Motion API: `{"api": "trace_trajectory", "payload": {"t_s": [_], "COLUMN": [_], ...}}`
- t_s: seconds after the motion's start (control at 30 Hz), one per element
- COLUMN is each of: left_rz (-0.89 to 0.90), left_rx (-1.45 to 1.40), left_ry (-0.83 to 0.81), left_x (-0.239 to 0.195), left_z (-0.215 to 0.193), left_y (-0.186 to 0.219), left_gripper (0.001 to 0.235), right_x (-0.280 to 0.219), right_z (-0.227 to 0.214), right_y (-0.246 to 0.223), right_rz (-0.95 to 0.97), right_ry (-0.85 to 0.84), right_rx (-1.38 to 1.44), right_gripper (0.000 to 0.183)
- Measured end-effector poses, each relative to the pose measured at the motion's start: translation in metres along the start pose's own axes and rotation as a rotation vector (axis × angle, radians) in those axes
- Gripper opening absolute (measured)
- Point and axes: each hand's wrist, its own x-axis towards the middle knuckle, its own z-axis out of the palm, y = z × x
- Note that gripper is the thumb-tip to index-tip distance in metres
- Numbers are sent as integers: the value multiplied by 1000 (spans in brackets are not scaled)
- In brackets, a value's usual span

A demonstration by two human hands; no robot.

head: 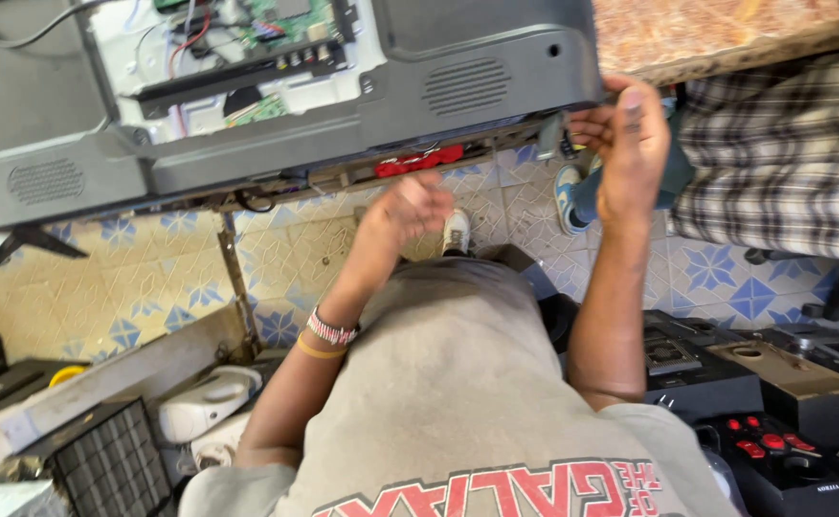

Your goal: The person assembles the casing of a flat-screen television on a workbench. They pick up a long plastic side panel and attempt to fit it onto the back of the TV chassis, repeatedly adjusting its position and pressing it into place. The person then handles a second side panel, aligning it with the other side of the TV and securing it.

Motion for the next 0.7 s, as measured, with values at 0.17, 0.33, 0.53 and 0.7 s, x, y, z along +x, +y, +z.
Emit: {"api": "trace_trajectory", "payload": {"t_s": [0.17, 0.33, 0.53, 0.7], "left_rz": [-24, -51, 96, 143], "left_rx": [-407, -354, -286, -280], "left_ry": [248, 303, 490, 565], "left_x": [13, 9, 21, 28], "left_z": [-32, -30, -18, -16], "left_y": [29, 45, 24, 19], "left_gripper": [82, 90, 75, 75], "right_x": [6, 11, 13, 11], "right_z": [9, 16, 13, 15], "right_y": [-7, 11, 26, 24], "right_rz": [57, 52, 22, -24], "right_ry": [-5, 59, 167, 170], "right_rx": [-73, 126, 198, 158], "right_gripper": [63, 62, 49, 51]}}
